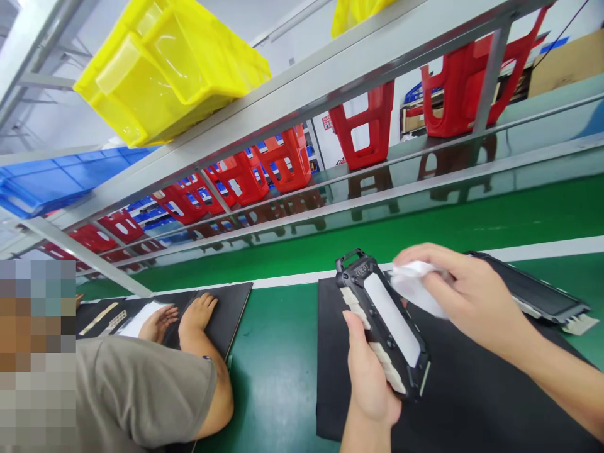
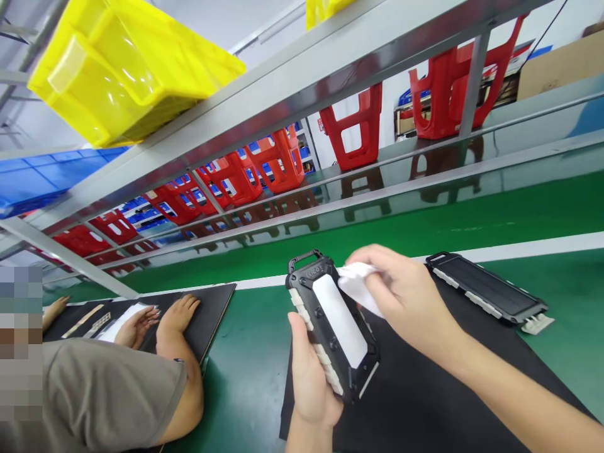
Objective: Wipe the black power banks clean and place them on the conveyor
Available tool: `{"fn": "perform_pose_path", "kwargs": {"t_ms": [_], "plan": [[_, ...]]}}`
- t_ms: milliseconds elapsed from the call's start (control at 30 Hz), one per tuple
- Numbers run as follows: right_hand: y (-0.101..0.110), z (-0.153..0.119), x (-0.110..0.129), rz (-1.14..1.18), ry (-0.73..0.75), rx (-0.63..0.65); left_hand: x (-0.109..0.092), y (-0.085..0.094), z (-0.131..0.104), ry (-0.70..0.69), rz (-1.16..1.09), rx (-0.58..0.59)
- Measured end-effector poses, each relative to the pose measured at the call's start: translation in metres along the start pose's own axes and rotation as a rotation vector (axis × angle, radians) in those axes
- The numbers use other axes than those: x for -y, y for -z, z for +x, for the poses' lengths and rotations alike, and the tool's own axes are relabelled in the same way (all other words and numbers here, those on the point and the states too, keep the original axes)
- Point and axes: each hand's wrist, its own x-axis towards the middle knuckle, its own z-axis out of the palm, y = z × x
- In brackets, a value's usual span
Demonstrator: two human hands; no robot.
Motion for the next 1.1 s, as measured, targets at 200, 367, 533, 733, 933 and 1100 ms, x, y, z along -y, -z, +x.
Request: {"fn": "perform_pose_path", "kwargs": {"t_ms": [200, 367, 533, 733, 933, 1100], "plan": [[-0.007, -0.074, -0.002, 0.119, -0.120, 0.218, 0.000, -0.005, 0.006, -0.162, 0.073, -0.171], [-0.020, -0.089, 0.002, 0.070, -0.039, 0.214, -0.001, -0.020, 0.004, -0.327, 0.270, -0.107], [-0.008, -0.072, 0.001, 0.295, -0.029, 0.121, -0.007, -0.025, -0.005, -0.381, 0.394, 0.027], [0.007, -0.066, -0.012, 0.704, -0.315, 0.120, -0.010, -0.027, -0.018, -0.429, 0.567, 0.036], [0.003, -0.071, -0.017, 0.960, -0.381, 0.155, 0.004, -0.026, -0.022, -0.539, 0.520, 0.009], [0.002, -0.080, -0.028, 0.707, -0.384, 0.016, 0.006, -0.033, -0.027, -0.539, 0.493, -0.023]]}}
